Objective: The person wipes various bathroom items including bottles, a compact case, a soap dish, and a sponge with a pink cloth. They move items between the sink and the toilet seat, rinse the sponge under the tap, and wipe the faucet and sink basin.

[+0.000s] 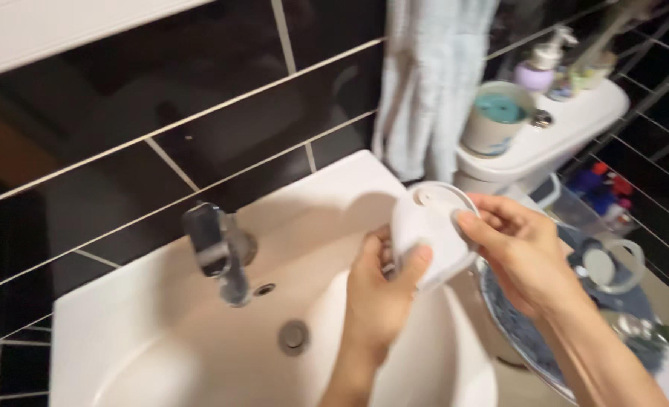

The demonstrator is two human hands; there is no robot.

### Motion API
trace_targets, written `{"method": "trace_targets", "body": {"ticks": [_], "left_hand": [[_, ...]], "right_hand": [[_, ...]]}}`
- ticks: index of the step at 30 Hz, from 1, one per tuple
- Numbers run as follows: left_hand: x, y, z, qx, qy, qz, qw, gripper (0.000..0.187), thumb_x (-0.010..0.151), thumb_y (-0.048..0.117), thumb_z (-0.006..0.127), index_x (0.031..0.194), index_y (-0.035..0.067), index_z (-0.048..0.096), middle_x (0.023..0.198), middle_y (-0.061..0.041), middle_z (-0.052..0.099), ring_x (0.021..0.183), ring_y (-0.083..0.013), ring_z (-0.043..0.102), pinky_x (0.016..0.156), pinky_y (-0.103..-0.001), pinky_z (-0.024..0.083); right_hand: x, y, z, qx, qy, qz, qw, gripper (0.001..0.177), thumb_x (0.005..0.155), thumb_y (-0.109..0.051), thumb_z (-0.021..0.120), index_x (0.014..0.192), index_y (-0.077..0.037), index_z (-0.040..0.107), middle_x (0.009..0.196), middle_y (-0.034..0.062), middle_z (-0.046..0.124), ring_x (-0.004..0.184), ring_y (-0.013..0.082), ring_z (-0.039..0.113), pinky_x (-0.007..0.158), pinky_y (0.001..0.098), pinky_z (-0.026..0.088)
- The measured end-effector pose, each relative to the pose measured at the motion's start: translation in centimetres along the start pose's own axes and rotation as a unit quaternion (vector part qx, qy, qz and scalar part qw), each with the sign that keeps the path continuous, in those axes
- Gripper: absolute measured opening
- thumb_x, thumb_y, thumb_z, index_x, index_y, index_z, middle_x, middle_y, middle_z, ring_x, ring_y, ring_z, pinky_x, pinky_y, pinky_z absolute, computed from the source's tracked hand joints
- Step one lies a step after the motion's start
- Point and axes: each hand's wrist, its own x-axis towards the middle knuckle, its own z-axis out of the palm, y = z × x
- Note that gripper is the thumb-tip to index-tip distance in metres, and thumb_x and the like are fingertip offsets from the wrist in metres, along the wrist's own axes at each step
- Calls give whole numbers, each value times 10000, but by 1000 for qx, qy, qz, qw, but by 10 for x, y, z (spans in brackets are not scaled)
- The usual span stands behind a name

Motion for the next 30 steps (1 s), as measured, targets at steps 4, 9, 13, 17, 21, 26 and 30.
{"method": "trace_targets", "body": {"ticks": [4,9,13,17,21,26,30], "left_hand": [[-35,-7,51,28,10,28,999,380,887,188,738,1180,-39,655,989,-116,799,838,-128,734,713,-253,590],[-59,-31,112,171,52,-34,983,390,800,193,767,1131,3,686,929,-107,801,784,-139,734,686,-279,579],[-69,-62,156,175,36,-38,983,395,779,177,760,1131,17,679,938,-92,796,798,-136,735,692,-291,581],[-87,-123,194,190,43,-32,980,342,804,186,744,1110,55,666,936,-69,810,800,-121,739,694,-287,566],[-103,-208,236,345,20,32,938,314,833,183,755,1127,115,668,908,-70,760,779,-235,737,686,-356,574],[-124,-307,279,472,-111,302,821,360,846,108,686,1197,166,636,1223,-14,682,1113,-273,676,781,-385,564],[-124,-365,301,520,-165,329,771,286,895,112,629,1180,122,610,1288,-52,629,1254,-284,594,997,-423,530]], "right_hand": [[-36,-10,-53,25,50,39,998,352,879,-56,709,1209,60,675,976,100,741,814,140,681,704,283,551],[-64,7,-122,45,55,16,997,300,906,-47,729,1181,65,690,941,74,733,788,113,654,689,248,528],[-87,33,-171,52,103,10,993,283,905,-53,728,1174,32,715,908,47,735,770,105,621,689,250,504],[-109,71,-221,55,157,37,985,327,914,-123,715,1229,-62,653,897,13,705,810,103,605,745,258,503],[-131,107,-281,-2,224,106,969,325,919,-243,670,1195,-80,618,1008,-59,688,925,79,636,789,283,532],[-156,146,-375,161,215,271,924,479,984,-464,508,1224,-75,652,1011,44,726,840,163,680,710,310,547],[-152,195,-442,103,206,296,927,334,948,-212,679,1247,-61,674,1058,56,720,842,123,679,695,263,573]]}}
